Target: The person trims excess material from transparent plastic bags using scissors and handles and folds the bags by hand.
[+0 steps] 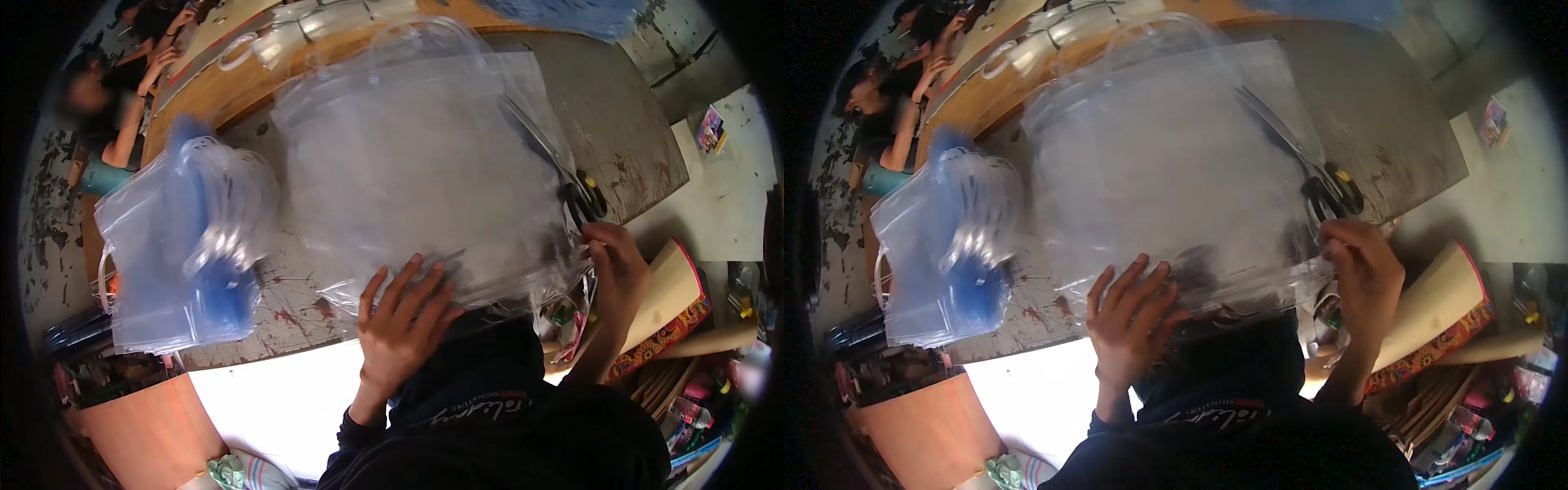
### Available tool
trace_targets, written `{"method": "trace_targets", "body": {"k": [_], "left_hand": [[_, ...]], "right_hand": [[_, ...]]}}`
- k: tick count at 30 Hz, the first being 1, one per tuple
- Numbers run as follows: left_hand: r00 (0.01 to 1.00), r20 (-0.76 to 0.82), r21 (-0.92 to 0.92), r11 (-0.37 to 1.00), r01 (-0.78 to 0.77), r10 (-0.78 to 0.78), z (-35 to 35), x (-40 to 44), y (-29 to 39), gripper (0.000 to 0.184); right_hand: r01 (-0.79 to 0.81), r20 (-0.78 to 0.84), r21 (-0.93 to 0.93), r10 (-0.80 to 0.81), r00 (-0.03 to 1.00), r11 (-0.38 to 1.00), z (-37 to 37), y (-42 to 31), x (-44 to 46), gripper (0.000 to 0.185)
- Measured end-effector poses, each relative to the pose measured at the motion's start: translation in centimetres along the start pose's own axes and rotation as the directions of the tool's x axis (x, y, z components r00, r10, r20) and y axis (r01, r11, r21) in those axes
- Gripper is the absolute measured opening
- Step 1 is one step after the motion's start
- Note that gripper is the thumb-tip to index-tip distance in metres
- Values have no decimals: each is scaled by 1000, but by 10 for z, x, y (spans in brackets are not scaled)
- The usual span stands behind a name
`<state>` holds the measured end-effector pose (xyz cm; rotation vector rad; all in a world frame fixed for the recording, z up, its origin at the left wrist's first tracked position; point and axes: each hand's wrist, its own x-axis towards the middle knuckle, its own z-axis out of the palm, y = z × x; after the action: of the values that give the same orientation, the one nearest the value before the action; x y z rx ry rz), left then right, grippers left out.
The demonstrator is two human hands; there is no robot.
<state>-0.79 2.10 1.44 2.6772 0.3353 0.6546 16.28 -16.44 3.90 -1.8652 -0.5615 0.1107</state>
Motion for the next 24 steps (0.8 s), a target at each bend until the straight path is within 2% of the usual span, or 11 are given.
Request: {"method": "trace_targets", "body": {"k": [4, 9, 11, 15, 17, 18, 19, 21, 22, 23, 24], "left_hand": [[992, -105, 4, 998, -69, 69, 11, -6, -3, 18], [988, -121, 10, 995, -99, 99, 10, -9, -5, 19], [990, -109, -2, 996, -91, 91, 5, -11, -5, 20], [994, -106, -16, 1000, -23, 21, -8, -22, -12, 21], [993, -118, -8, 1000, 11, -12, -14, -27, -13, 20], [988, -151, -3, 1000, 22, -22, -13, -32, -17, 22], [989, -147, -4, 1000, 21, -22, -15, -34, -18, 22], [983, -154, 122, 986, 114, -95, -22, -36, -18, 30], [964, -176, 157, 961, 229, -201, -23, -44, -19, 43], [965, -172, 156, 961, 227, -200, -22, -43, -20, 43], [900, -268, 116, 916, 384, -343, -22, -40, -21, 48]], "right_hand": [[-50, -32, -83, 48, 998, 995, 5, -2, -14, 17], [-77, -18, -172, 75, 997, 982, 13, -3, -11, 20], [76, 31, -358, -70, 997, 931, 16, -5, -7, 19], [7, -74, -421, -42, 996, 907, 19, -3, 6, 20], [100, -31, -482, -131, 991, 870, 15, 7, 9, 19], [97, -32, -484, -128, 991, 870, 14, 6, 9, 19], [54, -22, -460, -73, 997, 886, 13, 4, 8, 20], [6, -11, -436, -12, 1000, 900, 11, -1, 5, 20], [-131, -21, -332, 132, 991, 934, 10, -5, 3, 20], [-269, -16, -224, 273, 962, 937, 9, -7, 1, 20], [-275, -19, -225, 277, 961, 935, 6, -4, -2, 20]]}}
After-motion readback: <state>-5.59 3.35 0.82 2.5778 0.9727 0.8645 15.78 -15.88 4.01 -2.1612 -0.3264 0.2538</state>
